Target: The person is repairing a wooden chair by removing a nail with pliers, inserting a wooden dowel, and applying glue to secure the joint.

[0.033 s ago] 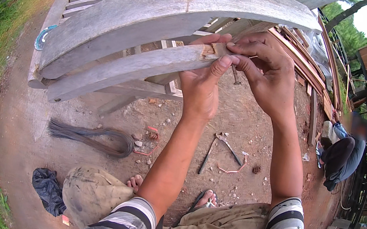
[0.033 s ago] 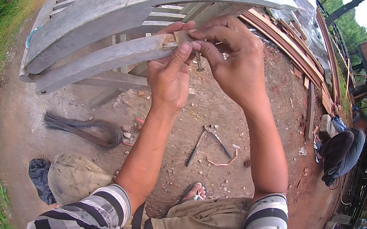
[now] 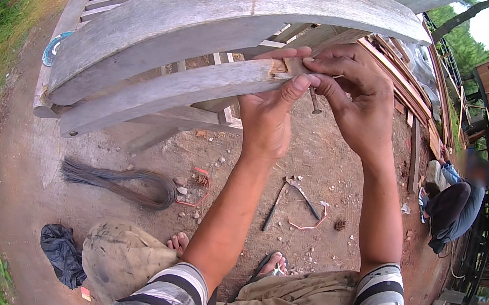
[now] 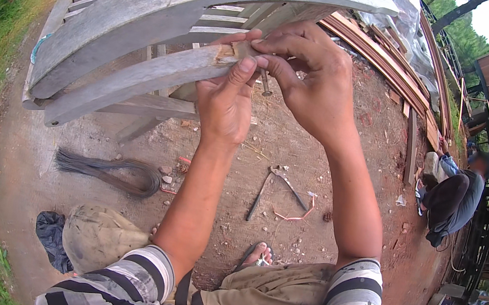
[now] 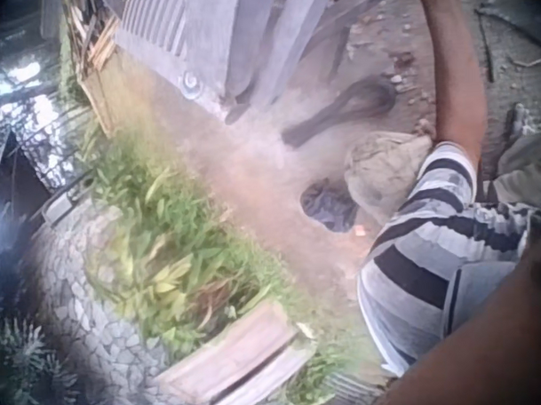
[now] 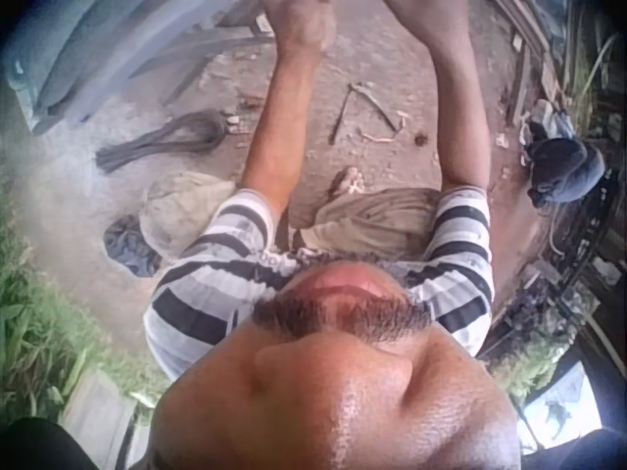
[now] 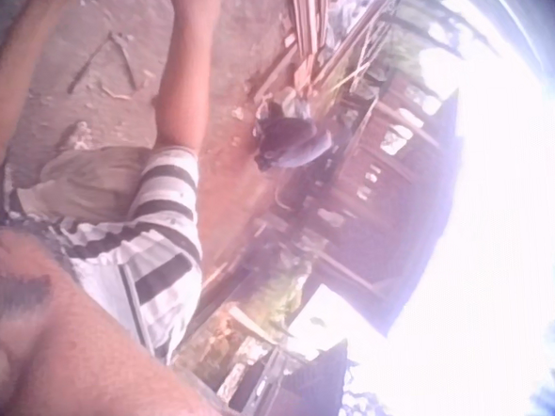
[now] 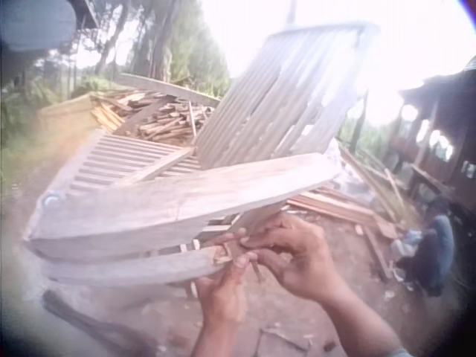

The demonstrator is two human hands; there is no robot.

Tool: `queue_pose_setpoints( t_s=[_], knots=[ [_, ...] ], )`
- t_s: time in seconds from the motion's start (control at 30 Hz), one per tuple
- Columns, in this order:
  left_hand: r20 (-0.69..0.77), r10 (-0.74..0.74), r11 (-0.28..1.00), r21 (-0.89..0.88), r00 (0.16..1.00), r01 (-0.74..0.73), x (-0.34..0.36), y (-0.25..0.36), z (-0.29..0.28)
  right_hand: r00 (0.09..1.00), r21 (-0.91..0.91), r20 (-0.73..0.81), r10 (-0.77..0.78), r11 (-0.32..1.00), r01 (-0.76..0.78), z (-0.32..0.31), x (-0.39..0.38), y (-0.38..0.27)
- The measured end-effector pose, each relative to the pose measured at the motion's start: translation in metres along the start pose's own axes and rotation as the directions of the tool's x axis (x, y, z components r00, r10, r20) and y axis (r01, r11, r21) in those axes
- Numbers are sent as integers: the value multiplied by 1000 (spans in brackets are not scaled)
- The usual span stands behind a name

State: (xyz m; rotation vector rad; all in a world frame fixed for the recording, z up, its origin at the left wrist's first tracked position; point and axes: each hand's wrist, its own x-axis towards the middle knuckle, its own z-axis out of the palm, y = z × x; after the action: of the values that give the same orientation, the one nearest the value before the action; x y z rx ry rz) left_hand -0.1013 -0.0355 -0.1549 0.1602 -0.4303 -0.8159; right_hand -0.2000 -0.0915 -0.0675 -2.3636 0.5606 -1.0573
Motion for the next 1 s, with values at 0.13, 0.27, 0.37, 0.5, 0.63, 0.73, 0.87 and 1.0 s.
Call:
queue_pose_setpoints(
  t_s=[0.13, 0.27, 0.37, 0.5, 0.63, 0.73, 0.87, 1.0],
  knots=[
    [36, 36, 999, 20, 999, -36, 6, -4, -6, 996, 30, 3, 93, 995, -93, -4, -1, -6],
    [60, 47, 999, 20, 997, -48, 6, -2, -11, 995, -200, -92, -28, 980, 9, 3, -24, -29],
    [56, 55, 997, 57, 997, -58, 6, -3, -12, 983, -537, 25, -181, 827, 166, 3, -39, -41],
    [47, 97, 992, 77, 994, -100, 6, -7, -8, 971, -660, 49, -234, 722, 207, 7, -49, -39],
    [40, 133, 990, 49, 990, -135, 7, -8, -4, 974, -717, 81, -210, 667, 204, 11, -48, -41],
    [25, 143, 989, 44, 989, -144, 8, -11, -4, 988, -756, 102, -113, 637, 151, 15, -50, -43],
    [8, 121, 992, 46, 993, -121, 6, -8, -3, 997, -710, 50, 63, 704, -9, 25, -51, -46],
    [12, 89, 995, 43, 996, -89, 6, -7, -5, 951, -395, -104, 291, 865, -308, 27, -43, -46]
  ],
)
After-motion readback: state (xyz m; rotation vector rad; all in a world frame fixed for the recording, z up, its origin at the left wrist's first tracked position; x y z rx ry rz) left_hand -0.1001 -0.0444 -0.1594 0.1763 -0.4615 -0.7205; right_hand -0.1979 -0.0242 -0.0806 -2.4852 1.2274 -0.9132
